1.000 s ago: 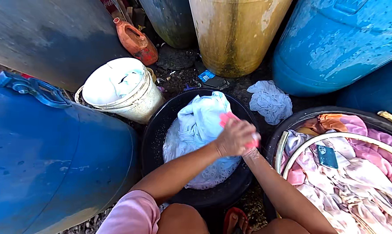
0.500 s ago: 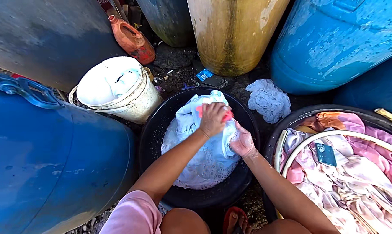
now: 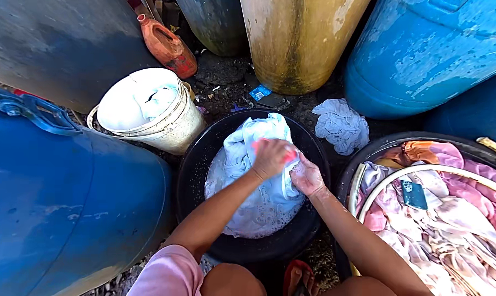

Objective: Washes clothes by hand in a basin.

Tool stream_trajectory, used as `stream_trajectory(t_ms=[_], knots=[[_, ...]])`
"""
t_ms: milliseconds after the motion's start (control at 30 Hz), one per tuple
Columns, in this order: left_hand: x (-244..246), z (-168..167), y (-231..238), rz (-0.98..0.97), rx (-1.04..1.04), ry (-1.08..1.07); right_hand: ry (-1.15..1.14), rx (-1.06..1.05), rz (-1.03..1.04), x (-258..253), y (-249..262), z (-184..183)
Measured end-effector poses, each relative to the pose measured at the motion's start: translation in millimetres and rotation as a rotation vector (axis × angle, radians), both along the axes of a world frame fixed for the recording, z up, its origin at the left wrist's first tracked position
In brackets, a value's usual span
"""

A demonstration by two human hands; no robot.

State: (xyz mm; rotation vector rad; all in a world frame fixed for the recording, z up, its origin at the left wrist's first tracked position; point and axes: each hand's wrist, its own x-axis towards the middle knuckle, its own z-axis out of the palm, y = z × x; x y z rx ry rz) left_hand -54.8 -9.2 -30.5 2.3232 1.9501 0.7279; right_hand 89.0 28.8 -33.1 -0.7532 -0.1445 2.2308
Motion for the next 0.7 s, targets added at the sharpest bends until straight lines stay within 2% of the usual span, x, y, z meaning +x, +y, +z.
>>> stream_trajectory(t_ms=[67, 133, 200, 267, 333, 400, 500, 633, 700], knots=[[-30, 20, 12, 0.221, -0.296, 0.011, -0.124, 0.054, -0.019, -2, 3, -4], [-21, 49, -1, 0.316, -0.518, -0.068, -0.28, 0.054, -0.072, -6, 7, -3], [4, 64, -27, 0.255, -0.796, -0.199, -0.349, 0.06, -0.039, -7, 12, -1], [21, 48, -52, 0.107, -1.013, -0.264, -0.395, 0.027, 0.067, -11, 17, 3], [31, 16, -71, -0.002, -1.062, -0.227, -0.456, -0.008, 0.188, -17, 26, 5], [30, -17, -83, -0.082, -1.024, -0.156, -0.543, 0.021, 0.284, -25, 37, 3], [19, -45, -92, -0.14, -1.006, -0.06, -0.635, 0.096, 0.374, -35, 48, -5], [24, -53, -100, -0.162, -1.141, 0.046, -0.634, 0.065, 0.185, -33, 52, -8], [28, -58, -103, -0.155, -1.159, 0.055, -0.583, 0.012, 0.153, -33, 51, -4]])
